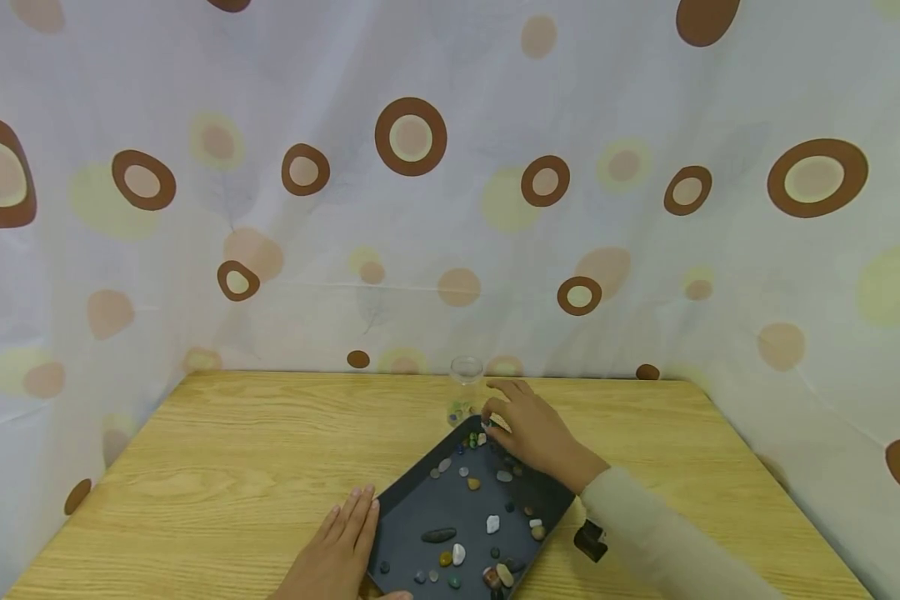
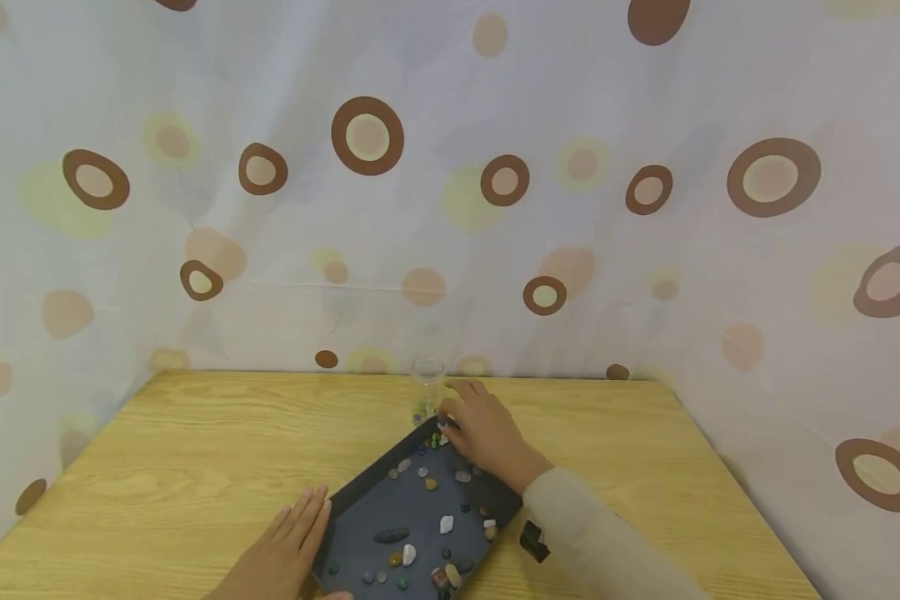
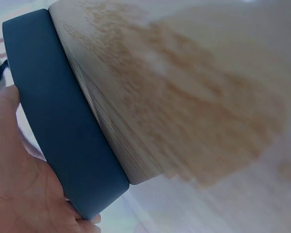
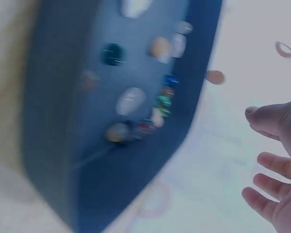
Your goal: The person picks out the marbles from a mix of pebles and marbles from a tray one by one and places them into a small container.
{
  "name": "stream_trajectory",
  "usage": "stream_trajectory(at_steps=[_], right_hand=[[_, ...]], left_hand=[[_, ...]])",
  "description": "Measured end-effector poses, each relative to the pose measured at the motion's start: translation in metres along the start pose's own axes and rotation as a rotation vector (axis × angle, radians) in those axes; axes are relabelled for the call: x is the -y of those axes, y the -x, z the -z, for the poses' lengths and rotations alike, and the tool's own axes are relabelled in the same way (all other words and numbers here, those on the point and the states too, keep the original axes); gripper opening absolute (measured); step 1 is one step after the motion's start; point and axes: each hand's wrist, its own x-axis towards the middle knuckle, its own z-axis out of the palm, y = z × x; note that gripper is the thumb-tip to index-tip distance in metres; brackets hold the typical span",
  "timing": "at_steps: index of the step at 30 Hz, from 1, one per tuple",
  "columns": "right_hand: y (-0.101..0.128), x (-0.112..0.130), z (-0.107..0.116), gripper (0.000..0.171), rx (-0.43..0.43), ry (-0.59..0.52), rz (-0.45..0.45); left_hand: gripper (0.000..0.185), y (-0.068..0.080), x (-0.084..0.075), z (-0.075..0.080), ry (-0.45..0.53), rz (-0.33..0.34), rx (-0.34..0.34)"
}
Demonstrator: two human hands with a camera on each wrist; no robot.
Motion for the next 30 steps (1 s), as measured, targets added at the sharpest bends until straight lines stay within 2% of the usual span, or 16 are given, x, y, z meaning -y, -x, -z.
stream_trajectory(at_steps=[6,13,21,30], right_hand=[[-0.024,-0.005,0.011,0.013,-0.101,-0.049,-0.074],[-0.047,-0.013,0.006,0.013,-0.181,-0.149,-0.180],[-0.063,-0.013,-0.007,0.014,-0.149,-0.250,-0.301],[-0.068,-0.011,-0.016,0.015,-0.125,-0.258,-0.369]], left_hand=[[0.105,0.000,0.000,0.001,-0.001,0.008,0.010],[0.104,0.001,-0.001,0.003,0.019,0.013,0.022],[0.103,0.000,-0.001,0.007,0.039,0.016,0.032],[0.102,0.000,0.000,0.010,0.047,0.017,0.044]])
